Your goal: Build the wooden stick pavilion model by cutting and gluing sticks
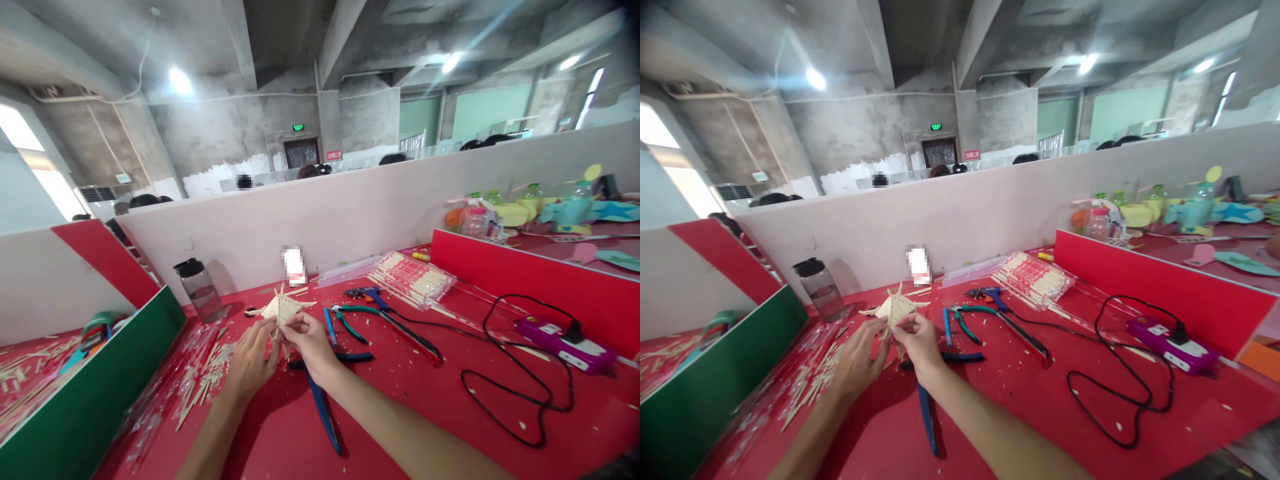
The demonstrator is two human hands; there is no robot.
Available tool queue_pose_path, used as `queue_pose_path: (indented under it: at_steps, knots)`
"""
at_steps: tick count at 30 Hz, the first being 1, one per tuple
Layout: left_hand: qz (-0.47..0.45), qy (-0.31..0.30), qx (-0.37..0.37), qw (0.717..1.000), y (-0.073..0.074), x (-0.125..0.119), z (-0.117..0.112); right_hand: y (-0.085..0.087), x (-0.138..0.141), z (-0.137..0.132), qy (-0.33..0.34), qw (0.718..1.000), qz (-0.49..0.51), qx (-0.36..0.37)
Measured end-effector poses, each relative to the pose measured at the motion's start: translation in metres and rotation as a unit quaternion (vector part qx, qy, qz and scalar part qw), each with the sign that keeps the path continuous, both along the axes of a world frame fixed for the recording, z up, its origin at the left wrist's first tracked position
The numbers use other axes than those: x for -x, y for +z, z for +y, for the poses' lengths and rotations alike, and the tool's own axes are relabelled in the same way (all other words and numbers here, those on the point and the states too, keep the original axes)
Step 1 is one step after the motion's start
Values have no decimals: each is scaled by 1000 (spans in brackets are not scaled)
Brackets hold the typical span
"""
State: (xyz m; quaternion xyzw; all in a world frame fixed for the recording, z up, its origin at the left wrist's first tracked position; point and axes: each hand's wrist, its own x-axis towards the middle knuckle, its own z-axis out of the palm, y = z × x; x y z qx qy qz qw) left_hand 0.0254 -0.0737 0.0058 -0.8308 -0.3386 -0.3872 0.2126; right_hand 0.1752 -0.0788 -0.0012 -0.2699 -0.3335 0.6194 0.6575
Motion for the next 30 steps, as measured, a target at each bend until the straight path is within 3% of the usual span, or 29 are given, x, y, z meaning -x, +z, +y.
queue_pose_path:
  at_steps: [10,30]
  knots:
    - [-3,-6,14,1000,-1,1,0,8,0,-3,-5,1000,-10,-8]
    - [-8,-26,34,999,-3,3,1,7,3,1,-52,997,-56,-21]
